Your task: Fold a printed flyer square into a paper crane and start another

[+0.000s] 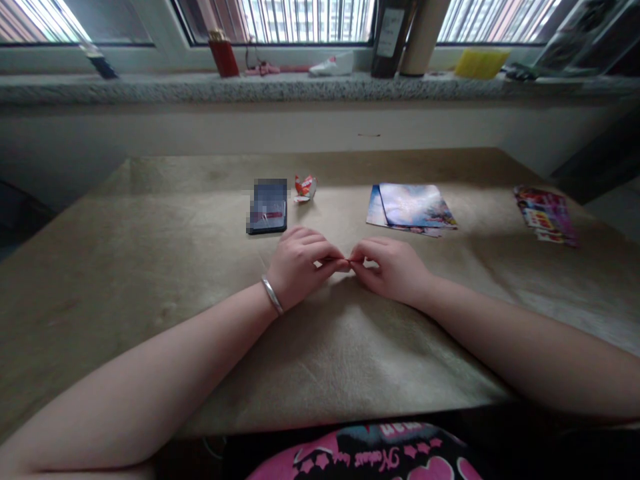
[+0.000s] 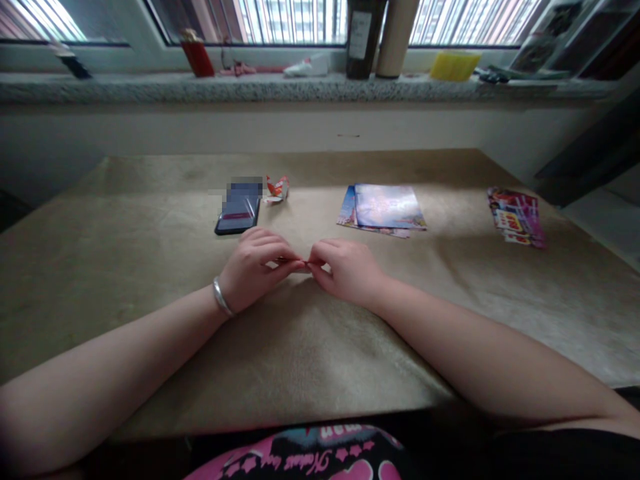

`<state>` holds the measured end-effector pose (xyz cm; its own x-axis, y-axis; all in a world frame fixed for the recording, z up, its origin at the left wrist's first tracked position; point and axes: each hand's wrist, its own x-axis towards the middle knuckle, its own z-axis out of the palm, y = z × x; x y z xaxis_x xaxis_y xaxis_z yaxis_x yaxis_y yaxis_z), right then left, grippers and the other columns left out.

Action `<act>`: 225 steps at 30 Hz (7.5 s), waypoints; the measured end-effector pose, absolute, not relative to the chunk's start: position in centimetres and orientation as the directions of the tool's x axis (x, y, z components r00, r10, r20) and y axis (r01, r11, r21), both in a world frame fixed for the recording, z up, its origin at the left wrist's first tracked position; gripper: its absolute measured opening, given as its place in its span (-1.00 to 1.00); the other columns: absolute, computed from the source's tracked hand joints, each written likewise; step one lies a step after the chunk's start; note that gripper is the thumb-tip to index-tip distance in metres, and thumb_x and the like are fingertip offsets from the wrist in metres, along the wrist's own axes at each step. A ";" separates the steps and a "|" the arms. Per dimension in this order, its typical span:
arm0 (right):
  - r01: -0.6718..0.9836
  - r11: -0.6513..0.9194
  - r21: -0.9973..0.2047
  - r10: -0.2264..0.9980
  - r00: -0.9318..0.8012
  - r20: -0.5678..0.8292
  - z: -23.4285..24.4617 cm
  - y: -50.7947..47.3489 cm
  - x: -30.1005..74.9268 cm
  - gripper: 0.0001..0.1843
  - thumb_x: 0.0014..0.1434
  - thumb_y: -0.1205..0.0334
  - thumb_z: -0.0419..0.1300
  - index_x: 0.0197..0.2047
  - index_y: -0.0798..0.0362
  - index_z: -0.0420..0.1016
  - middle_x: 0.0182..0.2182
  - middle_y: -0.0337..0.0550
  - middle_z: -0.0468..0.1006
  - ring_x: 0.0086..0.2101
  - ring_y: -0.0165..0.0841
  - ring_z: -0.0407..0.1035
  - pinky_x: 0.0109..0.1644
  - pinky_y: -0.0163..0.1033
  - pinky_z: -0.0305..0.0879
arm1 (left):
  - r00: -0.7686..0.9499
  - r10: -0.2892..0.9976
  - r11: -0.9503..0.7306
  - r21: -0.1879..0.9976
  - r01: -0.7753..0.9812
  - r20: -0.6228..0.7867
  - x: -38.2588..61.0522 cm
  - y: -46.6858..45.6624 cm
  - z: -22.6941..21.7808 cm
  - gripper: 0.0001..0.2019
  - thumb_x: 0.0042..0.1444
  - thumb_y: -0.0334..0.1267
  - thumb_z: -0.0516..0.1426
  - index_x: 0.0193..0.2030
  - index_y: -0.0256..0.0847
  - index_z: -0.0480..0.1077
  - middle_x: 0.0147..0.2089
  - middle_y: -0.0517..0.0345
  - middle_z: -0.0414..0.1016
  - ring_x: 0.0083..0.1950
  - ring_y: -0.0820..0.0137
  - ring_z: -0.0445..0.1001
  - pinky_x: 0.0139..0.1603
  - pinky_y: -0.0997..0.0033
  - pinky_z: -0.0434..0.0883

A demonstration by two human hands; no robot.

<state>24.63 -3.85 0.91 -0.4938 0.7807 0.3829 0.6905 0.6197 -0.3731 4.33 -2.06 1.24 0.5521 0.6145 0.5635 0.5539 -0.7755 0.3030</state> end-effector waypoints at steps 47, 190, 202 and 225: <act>0.529 0.534 -0.659 0.811 -0.542 0.222 0.4 -3.4 23.7 -0.83 0.10 0.26 0.15 -0.51 0.06 0.30 -0.55 -0.27 0.31 -0.47 -0.43 0.19 -0.39 -0.34 0.08 | 0.481 0.753 -0.650 0.620 0.440 0.448 4.1 -2.1 1.1 -0.77 0.18 -0.18 0.04 -0.39 -0.25 0.39 -0.43 0.18 0.42 -0.38 0.48 0.36 -0.33 0.50 0.31; 0.421 0.751 -0.509 0.660 -0.513 0.549 0.5 -3.5 24.9 -0.89 0.04 0.41 0.16 -0.34 0.02 0.40 -0.46 -0.23 0.48 -0.43 -0.43 0.32 -0.35 -0.31 0.29 | 0.575 0.816 -0.141 0.945 0.295 -0.058 4.8 -2.1 1.2 -0.78 -0.01 -0.17 0.20 -0.44 -0.33 0.42 -0.46 0.18 0.43 -0.40 0.50 0.37 -0.33 0.49 0.32; 0.530 0.761 -0.375 0.634 -0.482 0.605 0.7 -3.4 24.9 -0.95 0.08 0.36 0.18 -0.40 0.04 0.40 -0.50 -0.25 0.46 -0.42 -0.42 0.30 -0.32 -0.30 0.24 | 0.552 0.832 -0.106 0.959 0.264 -0.060 4.8 -1.9 0.6 -0.76 0.00 -0.14 0.19 -0.37 -0.33 0.41 -0.43 0.16 0.43 -0.40 0.50 0.36 -0.34 0.48 0.31; 0.513 0.765 -0.390 0.626 -0.448 0.638 0.6 -3.5 24.6 -0.92 0.09 0.36 0.18 -0.41 0.02 0.38 -0.46 -0.21 0.51 -0.38 -0.39 0.35 -0.29 -0.26 0.29 | 0.481 0.872 -0.237 0.939 0.251 0.092 5.4 -2.6 0.9 -0.80 0.03 -0.19 0.17 -0.45 -0.30 0.35 -0.46 0.20 0.39 -0.42 0.53 0.32 -0.35 0.53 0.30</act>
